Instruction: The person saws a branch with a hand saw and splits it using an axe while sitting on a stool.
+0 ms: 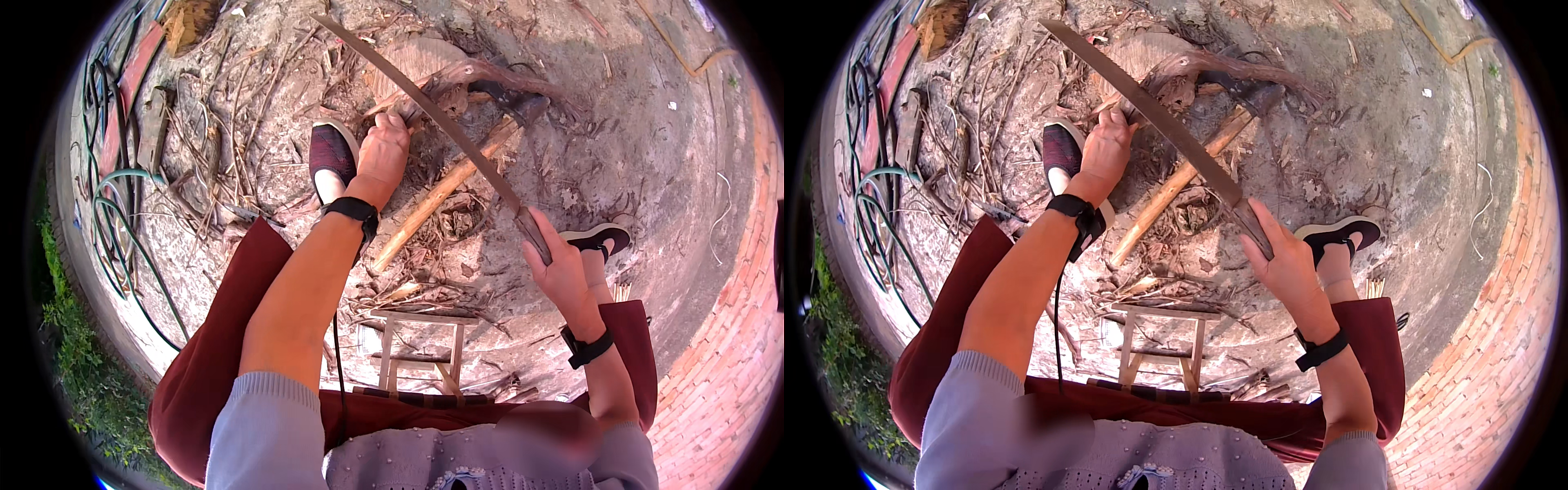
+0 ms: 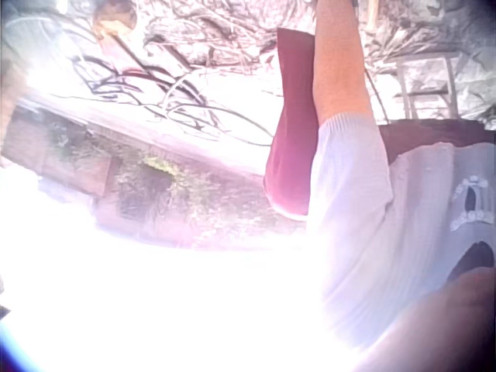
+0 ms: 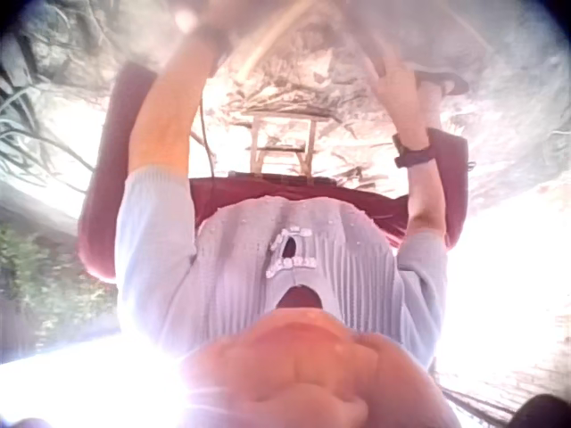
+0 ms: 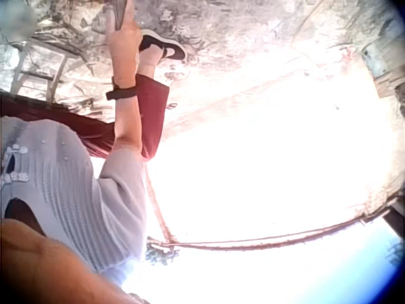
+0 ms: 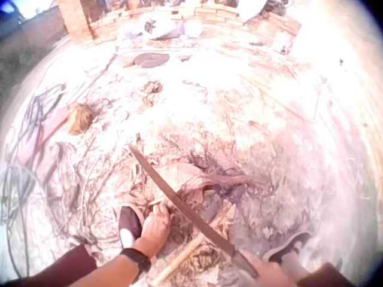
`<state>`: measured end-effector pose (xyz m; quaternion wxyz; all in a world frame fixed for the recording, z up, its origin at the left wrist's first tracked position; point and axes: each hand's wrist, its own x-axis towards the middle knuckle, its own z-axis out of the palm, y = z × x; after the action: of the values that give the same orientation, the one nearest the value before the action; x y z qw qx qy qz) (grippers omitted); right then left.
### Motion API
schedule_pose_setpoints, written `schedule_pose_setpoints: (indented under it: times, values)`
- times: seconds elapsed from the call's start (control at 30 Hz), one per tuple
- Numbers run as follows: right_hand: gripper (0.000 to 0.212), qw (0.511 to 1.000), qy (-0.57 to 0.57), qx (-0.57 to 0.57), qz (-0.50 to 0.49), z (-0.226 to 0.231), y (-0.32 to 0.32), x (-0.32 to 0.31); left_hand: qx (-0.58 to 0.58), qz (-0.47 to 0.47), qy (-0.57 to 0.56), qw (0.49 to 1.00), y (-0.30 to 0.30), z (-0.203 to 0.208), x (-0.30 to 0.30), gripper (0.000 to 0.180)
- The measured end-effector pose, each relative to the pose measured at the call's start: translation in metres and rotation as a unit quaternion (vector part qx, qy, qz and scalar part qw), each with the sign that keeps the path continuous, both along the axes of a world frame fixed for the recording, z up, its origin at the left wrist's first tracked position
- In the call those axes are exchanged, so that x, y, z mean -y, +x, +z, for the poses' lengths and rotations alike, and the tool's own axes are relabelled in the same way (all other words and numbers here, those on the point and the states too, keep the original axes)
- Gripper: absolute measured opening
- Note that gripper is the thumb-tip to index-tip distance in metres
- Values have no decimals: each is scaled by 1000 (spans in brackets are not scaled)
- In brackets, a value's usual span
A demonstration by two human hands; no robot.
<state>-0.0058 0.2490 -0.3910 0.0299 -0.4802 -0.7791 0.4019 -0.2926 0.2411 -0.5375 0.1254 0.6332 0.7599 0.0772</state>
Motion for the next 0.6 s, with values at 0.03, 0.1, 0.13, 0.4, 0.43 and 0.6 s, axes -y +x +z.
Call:
schedule_pose_setpoints:
  times: [0.03,0.1,0.13,0.4,0.43,0.6]
  values:
    - [48,999,22,-23,4,-10,-11,-10,2,8,-5,1000,7,2,-1,30]
    - [46,999,3,-32,8,-22,-46,-33,0,12,-30,999,5,6,-1,30]
    - [46,999,9,-33,7,-25,-61,-39,-5,21,-28,999,5,9,-1,30]
    - [50,999,12,16,26,42,30,2,-82,-34,-16,996,13,18,2,28]
    - [51,999,30,2,34,42,51,13,-80,-44,2,996,5,12,4,28]
    - [54,998,4,43,36,28,52,12,-87,-45,-29,995,5,12,-2,25]
